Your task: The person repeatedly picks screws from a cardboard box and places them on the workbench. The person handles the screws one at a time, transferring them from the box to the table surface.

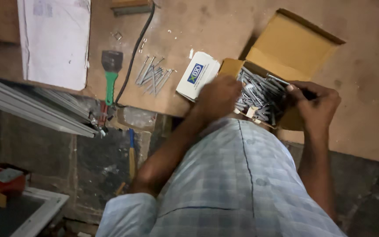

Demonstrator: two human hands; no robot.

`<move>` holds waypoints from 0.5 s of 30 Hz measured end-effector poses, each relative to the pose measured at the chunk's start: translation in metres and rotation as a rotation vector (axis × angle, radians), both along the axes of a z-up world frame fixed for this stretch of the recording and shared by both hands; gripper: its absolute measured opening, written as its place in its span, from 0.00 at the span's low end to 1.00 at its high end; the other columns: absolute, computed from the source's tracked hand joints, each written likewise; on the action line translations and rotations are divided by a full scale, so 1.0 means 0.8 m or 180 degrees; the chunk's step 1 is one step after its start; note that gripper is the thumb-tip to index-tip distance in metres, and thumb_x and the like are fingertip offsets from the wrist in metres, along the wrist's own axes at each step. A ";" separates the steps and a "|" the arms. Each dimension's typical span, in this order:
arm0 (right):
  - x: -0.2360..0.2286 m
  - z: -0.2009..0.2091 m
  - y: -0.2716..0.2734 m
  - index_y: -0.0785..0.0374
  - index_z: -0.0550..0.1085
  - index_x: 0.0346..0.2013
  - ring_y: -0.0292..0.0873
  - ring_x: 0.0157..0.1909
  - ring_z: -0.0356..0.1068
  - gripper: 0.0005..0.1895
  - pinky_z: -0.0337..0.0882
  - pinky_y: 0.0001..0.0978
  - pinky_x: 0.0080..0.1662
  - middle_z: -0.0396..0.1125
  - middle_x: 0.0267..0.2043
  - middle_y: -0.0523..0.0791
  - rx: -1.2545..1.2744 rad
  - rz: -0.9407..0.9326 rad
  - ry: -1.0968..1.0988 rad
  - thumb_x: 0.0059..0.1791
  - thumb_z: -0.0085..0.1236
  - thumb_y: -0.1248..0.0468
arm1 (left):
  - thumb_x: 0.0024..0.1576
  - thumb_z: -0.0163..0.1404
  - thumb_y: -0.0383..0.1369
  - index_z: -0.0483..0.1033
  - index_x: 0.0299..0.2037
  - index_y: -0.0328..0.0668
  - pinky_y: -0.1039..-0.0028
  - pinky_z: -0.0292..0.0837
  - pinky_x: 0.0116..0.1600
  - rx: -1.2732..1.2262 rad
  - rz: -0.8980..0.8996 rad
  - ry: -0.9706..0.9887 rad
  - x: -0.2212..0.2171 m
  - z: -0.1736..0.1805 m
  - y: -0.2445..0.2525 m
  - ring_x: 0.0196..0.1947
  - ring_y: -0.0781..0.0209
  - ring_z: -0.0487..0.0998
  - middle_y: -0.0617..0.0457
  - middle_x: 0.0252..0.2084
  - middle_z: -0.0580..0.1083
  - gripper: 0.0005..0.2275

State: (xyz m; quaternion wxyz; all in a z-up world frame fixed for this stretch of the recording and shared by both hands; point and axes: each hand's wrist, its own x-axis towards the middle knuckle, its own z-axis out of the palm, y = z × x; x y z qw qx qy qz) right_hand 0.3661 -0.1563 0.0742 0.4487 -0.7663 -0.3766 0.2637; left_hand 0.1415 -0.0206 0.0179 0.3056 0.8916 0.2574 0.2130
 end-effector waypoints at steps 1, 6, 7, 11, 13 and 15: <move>-0.003 0.004 -0.004 0.74 0.80 0.43 0.38 0.34 0.74 0.07 0.73 0.26 0.40 0.74 0.33 0.48 0.0054 -0.0098 0.0254 0.52 0.63 0.72 | 0.47 0.52 0.25 0.78 0.33 0.39 0.57 0.73 0.40 0.0150 -0.0012 0.0125 0.014 -0.001 -0.011 0.43 0.45 0.75 0.47 0.37 0.75 0.06; -0.002 0.002 -0.035 0.77 0.78 0.44 0.44 0.36 0.76 0.10 0.76 0.29 0.40 0.74 0.38 0.53 0.0601 -0.0332 0.1531 0.48 0.61 0.77 | 0.46 0.50 0.24 0.77 0.32 0.41 0.61 0.74 0.44 0.0772 -0.0302 0.0511 0.029 -0.024 -0.015 0.47 0.46 0.73 0.49 0.38 0.76 0.06; 0.001 -0.002 -0.042 0.77 0.77 0.42 0.45 0.35 0.76 0.08 0.75 0.30 0.39 0.74 0.37 0.54 0.0738 -0.0441 0.1847 0.49 0.59 0.77 | 0.47 0.51 0.25 0.78 0.32 0.40 0.61 0.73 0.44 0.0866 -0.0394 0.0661 0.031 -0.028 -0.015 0.48 0.47 0.73 0.48 0.38 0.76 0.05; 0.013 -0.027 -0.062 0.76 0.74 0.37 0.47 0.36 0.73 0.04 0.75 0.32 0.40 0.71 0.37 0.56 0.1372 -0.0777 0.3050 0.50 0.52 0.77 | 0.45 0.52 0.33 0.79 0.28 0.42 0.59 0.67 0.41 0.1491 -0.0569 0.0894 0.048 -0.039 -0.029 0.47 0.48 0.73 0.49 0.33 0.77 0.05; 0.016 -0.040 -0.069 0.75 0.72 0.33 0.47 0.36 0.71 0.02 0.75 0.33 0.42 0.68 0.34 0.55 0.1668 -0.0763 0.3492 0.49 0.50 0.77 | 0.48 0.53 0.34 0.80 0.27 0.44 0.59 0.65 0.46 0.1506 -0.0637 0.0787 0.049 -0.044 -0.026 0.49 0.49 0.73 0.50 0.33 0.78 0.05; 0.018 -0.047 -0.076 0.73 0.69 0.28 0.47 0.36 0.68 0.06 0.74 0.32 0.42 0.64 0.30 0.53 0.1921 -0.0612 0.3786 0.50 0.49 0.76 | 0.50 0.53 0.34 0.81 0.27 0.46 0.57 0.63 0.47 0.1345 -0.0644 0.0866 0.052 -0.050 -0.018 0.49 0.50 0.73 0.51 0.33 0.78 0.04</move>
